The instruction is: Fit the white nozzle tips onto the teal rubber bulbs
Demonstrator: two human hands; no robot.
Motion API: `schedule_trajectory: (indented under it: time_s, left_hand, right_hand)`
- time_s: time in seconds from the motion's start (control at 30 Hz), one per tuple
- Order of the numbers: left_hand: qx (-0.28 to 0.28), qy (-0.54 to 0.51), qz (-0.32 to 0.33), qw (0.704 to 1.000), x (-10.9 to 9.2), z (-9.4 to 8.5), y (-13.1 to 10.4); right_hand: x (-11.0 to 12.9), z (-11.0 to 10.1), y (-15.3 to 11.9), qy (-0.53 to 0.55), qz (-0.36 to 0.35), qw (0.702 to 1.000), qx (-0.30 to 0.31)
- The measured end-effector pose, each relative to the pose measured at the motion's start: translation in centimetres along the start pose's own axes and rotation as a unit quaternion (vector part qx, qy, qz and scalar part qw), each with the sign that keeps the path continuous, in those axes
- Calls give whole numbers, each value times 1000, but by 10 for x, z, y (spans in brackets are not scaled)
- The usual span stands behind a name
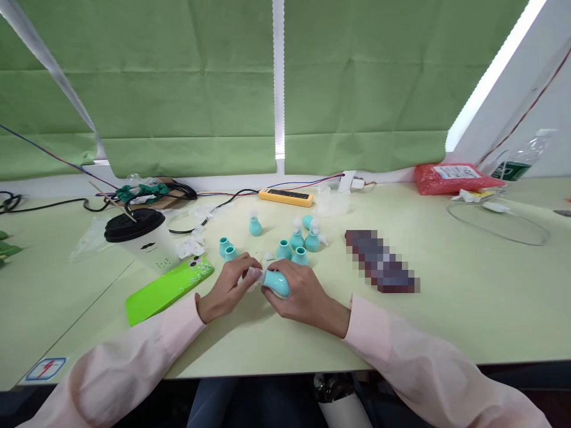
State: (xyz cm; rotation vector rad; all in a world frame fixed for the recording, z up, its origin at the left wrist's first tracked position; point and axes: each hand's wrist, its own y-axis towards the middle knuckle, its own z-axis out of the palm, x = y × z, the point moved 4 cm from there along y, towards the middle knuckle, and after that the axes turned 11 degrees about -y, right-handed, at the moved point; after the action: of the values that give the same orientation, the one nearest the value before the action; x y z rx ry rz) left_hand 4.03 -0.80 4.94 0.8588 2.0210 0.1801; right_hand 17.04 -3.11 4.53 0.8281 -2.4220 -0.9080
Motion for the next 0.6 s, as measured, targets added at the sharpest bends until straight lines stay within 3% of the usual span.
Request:
schedule_trajectory:
  time_s: [0.13,0.27,0.5,0.6]
  left_hand:
    - [37,-161,-108,980,3,11,1]
    - [86,-376,-188,903,10,21,1]
    - [113,-573,-244,774,14,16,3]
    - [71,-588,-230,772,13,7,5]
  right_hand:
    - [2,5,-1,17,-24,999,21]
    - [3,3,3,71,-30,997,31]
    - [4,-10,8,124,-29,992,26]
    - [-9,-26,13,131,19,991,-18]
